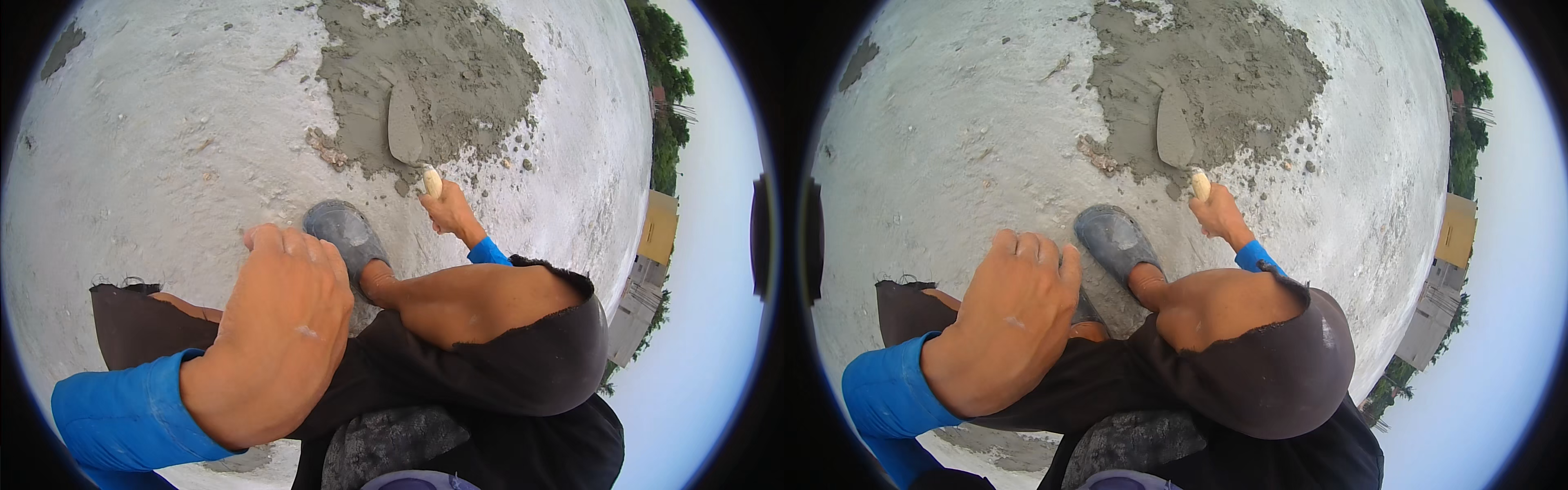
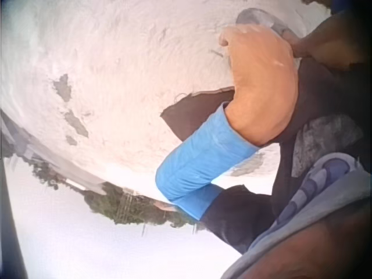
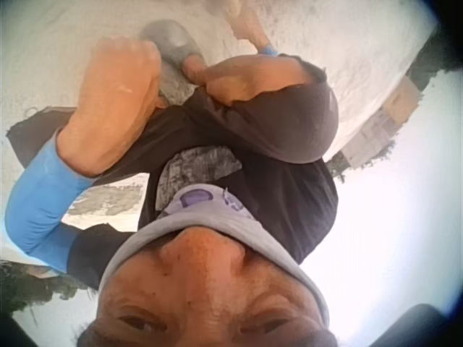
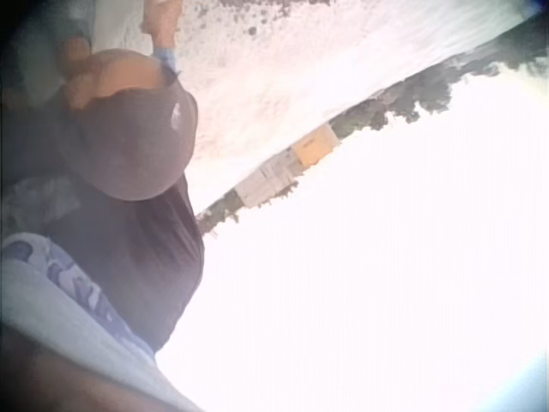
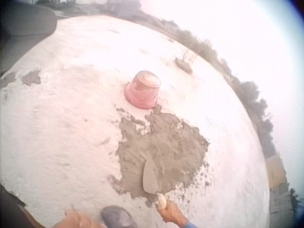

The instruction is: The person scoops wet cement from a bucket onto a concrete floor and spreads it with a trowel. The person then pours the remaining cement from the bucket onto the floor and continues to mix and spread it.

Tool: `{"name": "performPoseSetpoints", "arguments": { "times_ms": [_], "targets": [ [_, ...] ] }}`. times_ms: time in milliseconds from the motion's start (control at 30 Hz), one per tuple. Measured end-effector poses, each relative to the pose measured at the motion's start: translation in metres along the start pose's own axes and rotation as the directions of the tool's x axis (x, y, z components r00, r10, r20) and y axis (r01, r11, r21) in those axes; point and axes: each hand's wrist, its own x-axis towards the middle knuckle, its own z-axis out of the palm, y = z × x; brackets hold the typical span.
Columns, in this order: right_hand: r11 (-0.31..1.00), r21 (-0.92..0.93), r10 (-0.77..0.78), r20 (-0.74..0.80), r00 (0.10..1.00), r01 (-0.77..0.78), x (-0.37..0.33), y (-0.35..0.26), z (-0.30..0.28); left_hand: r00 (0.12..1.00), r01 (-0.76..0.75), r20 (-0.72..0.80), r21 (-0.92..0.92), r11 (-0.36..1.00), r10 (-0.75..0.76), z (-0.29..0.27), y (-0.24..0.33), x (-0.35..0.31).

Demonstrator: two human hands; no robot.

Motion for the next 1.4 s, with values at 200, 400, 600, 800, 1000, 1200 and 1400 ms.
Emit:
{"name": "performPoseSetpoints", "arguments": {
  "times_ms": [200, 400, 600, 800, 1000, 1200, 1400],
  "targets": [
    [0.994, -0.104, -0.022, 0.041, 0.999, 0.027, -0.005, -0.023, -0.033, 0.999, 0.038, 0.039, -0.119, 0.992, -0.034, 0.008, -0.01, -0.002],
    [0.928, -0.353, -0.087, 0.11, 0.99, 0.121, 0.008, -0.04, 0.014, 0.996, 0.075, 0.051, -0.132, 0.988, -0.069, 0.003, -0.005, 0.002],
    [0.903, -0.411, -0.089, 0.107, 0.99, 0.126, -0.009, -0.078, -0.022, 0.998, 0.066, 0.013, -0.091, 0.994, -0.065, 0.005, -0.014, 0.002],
    [0.75, -0.591, -0.18, 0.251, 0.951, 0.298, 0.004, -0.081, 0.01, 0.997, 0.057, -0.041, -0.131, 0.99, -0.063, 0.002, -0.006, -0.004],
    [0.62, -0.69, -0.481, 0.042, 0.876, 0.373, 0.039, -0.102, -0.012, 0.998, 0.063, 0.031, -0.158, 0.985, -0.059, 0.005, -0.016, 0.0],
    [0.64, -0.763, -0.403, -0.235, 0.884, 0.089, 0.12, -0.072, -0.054, 1.0, 0.006, 0.026, -0.175, 0.984, -0.002, -0.003, -0.009, 0.006],
    [0.881, -0.307, 0.154, -0.536, 0.83, -0.361, 0.054, 0.036, -0.163, 0.987, 0.121, 0.143, -0.321, 0.94, -0.078, 0.005, -0.017, -0.014]
  ]
}}
